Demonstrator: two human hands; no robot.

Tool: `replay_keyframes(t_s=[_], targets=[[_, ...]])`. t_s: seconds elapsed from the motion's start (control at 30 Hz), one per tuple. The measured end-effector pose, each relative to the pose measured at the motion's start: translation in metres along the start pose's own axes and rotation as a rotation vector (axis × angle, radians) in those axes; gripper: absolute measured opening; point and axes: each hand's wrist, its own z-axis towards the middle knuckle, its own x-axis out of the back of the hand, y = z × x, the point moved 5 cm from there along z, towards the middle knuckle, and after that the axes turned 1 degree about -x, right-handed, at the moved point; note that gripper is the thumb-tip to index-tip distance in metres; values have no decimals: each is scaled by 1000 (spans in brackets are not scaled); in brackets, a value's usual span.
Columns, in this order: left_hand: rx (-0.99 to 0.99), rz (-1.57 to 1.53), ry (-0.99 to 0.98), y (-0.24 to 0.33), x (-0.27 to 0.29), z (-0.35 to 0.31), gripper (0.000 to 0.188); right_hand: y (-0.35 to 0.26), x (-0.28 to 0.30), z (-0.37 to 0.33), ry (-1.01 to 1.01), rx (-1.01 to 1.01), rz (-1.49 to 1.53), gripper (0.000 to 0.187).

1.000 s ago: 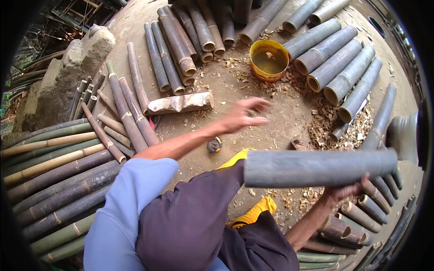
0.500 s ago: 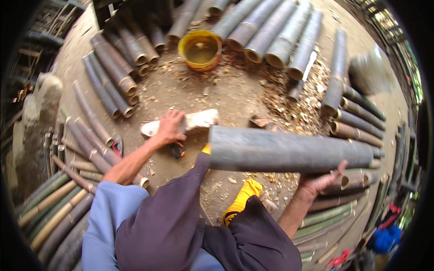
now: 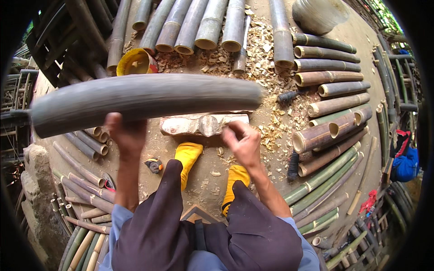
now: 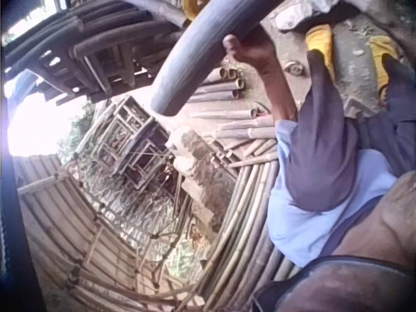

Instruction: The person sorts through bamboo poles on the ground, picks up a specific piece, and uses a blade to carve or notch the end by striking it with another piece of wood.

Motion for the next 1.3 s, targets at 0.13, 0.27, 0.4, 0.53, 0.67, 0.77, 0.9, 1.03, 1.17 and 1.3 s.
replay_keyframes(t_s=[0.13,0.27,0.4,0.53,0.67,0.77,0.9,1.03,1.17,1.3], targets=[[-227,404,-110,89,-26,-9,89,74,18,25,222,244,-929,64],[-241,589,-131,91,-30,-21,89,127,11,22,51,22,-563,79],[-216,542,-98,97,-38,-32,87,143,2,35,-99,182,-519,82],[-179,453,-127,98,-50,-28,86,102,16,78,-153,120,-707,63],[-138,462,-173,65,-53,-15,89,119,22,115,-191,241,-1130,57],[-120,460,-150,45,-45,-8,94,128,31,118,-244,209,-1112,57],[-142,445,-165,70,-34,-9,98,81,79,75,37,88,-757,48],[-146,460,-37,66,-21,-10,96,66,103,106,355,-134,-317,45],[-118,477,50,40,-24,-9,94,36,99,181,607,207,-1107,62],[-172,559,88,33,-35,-16,92,68,17,234,127,31,-675,47]])
